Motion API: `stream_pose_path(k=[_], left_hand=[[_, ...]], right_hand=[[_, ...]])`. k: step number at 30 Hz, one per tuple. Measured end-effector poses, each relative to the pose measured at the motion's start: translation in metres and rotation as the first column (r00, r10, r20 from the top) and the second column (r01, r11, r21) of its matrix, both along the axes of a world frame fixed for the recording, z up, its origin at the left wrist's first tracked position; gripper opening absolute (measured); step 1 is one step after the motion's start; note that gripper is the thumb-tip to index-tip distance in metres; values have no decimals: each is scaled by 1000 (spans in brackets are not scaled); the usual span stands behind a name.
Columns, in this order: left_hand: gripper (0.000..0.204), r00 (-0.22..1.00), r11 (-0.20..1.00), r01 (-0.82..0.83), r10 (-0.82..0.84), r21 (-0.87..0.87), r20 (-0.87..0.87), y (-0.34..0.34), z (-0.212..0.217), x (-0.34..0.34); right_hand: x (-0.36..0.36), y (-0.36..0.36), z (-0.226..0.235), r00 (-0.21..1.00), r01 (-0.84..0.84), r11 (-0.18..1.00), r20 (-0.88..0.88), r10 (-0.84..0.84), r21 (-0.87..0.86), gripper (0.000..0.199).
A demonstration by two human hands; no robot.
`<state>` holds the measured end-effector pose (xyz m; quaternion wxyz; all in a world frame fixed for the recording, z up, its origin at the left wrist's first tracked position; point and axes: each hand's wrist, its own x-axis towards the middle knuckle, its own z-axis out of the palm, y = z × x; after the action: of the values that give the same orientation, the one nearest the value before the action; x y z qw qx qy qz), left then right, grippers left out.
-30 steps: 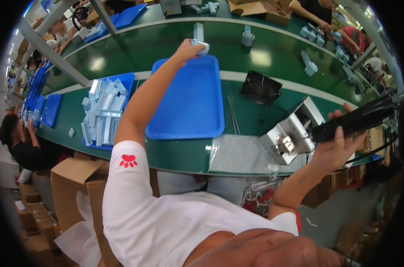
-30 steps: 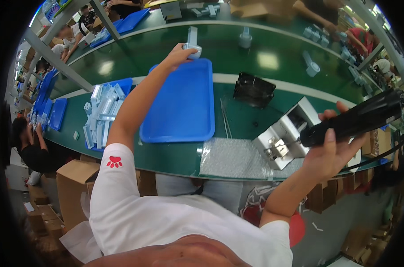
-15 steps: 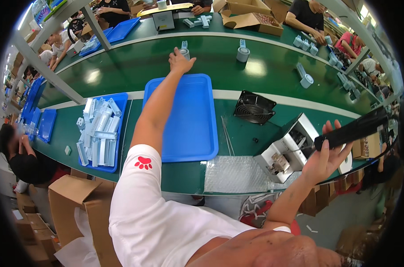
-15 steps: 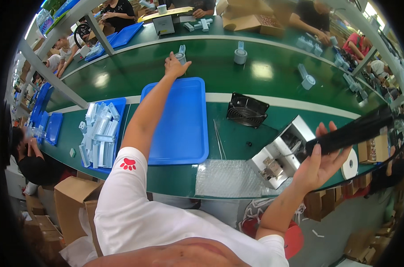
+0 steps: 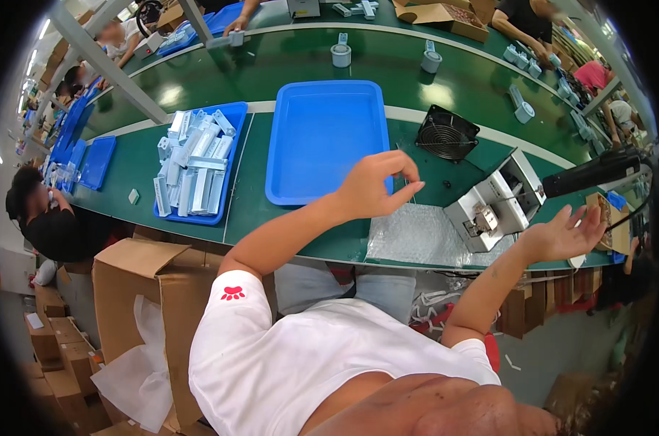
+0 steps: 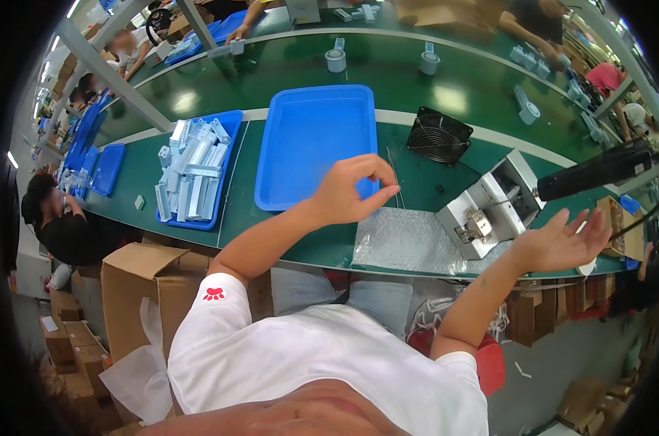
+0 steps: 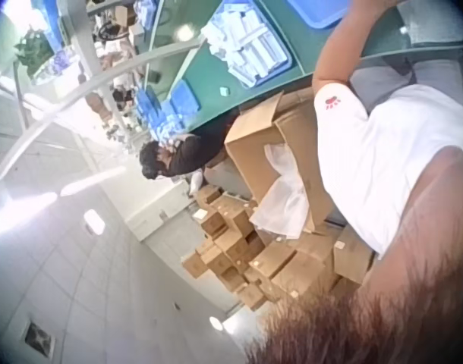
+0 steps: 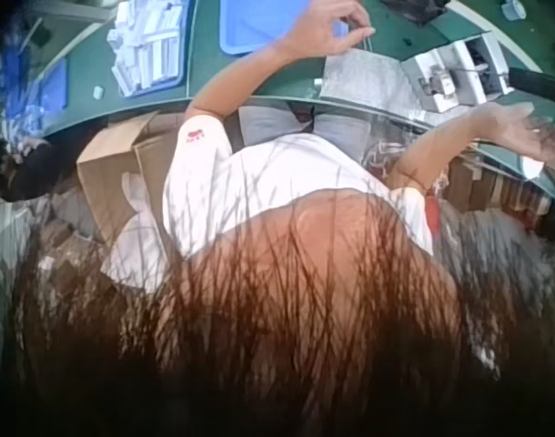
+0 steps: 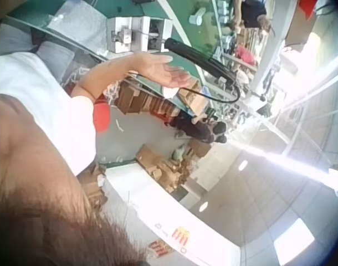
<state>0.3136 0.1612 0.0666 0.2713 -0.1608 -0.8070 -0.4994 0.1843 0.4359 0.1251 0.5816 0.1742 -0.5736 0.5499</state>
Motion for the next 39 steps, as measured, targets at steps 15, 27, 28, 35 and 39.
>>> stream_pose_path(k=[15,27,28,35,39], left_hand=[[39,427,441,-783,894,-438,137,-313,-48,-50],[113,-231,-2,-776,931,-631,282,-492,-80,-103],[113,-184,26,-798,941,-602,285,-521,-94,-96],[90,-32,60,-675,993,-736,110,-586,-116,-75],[91,275,194,-726,961,-659,-20,-579,-93,-60]], right_hand=[[112,-88,-157,607,-793,364,590,532,488,26],[110,-95,-159,573,-816,335,730,372,470,29],[110,-93,-155,578,-812,341,734,357,473,29],[108,-86,-159,545,-832,340,762,351,438,29],[109,-80,-163,572,-816,356,724,387,455,26]])
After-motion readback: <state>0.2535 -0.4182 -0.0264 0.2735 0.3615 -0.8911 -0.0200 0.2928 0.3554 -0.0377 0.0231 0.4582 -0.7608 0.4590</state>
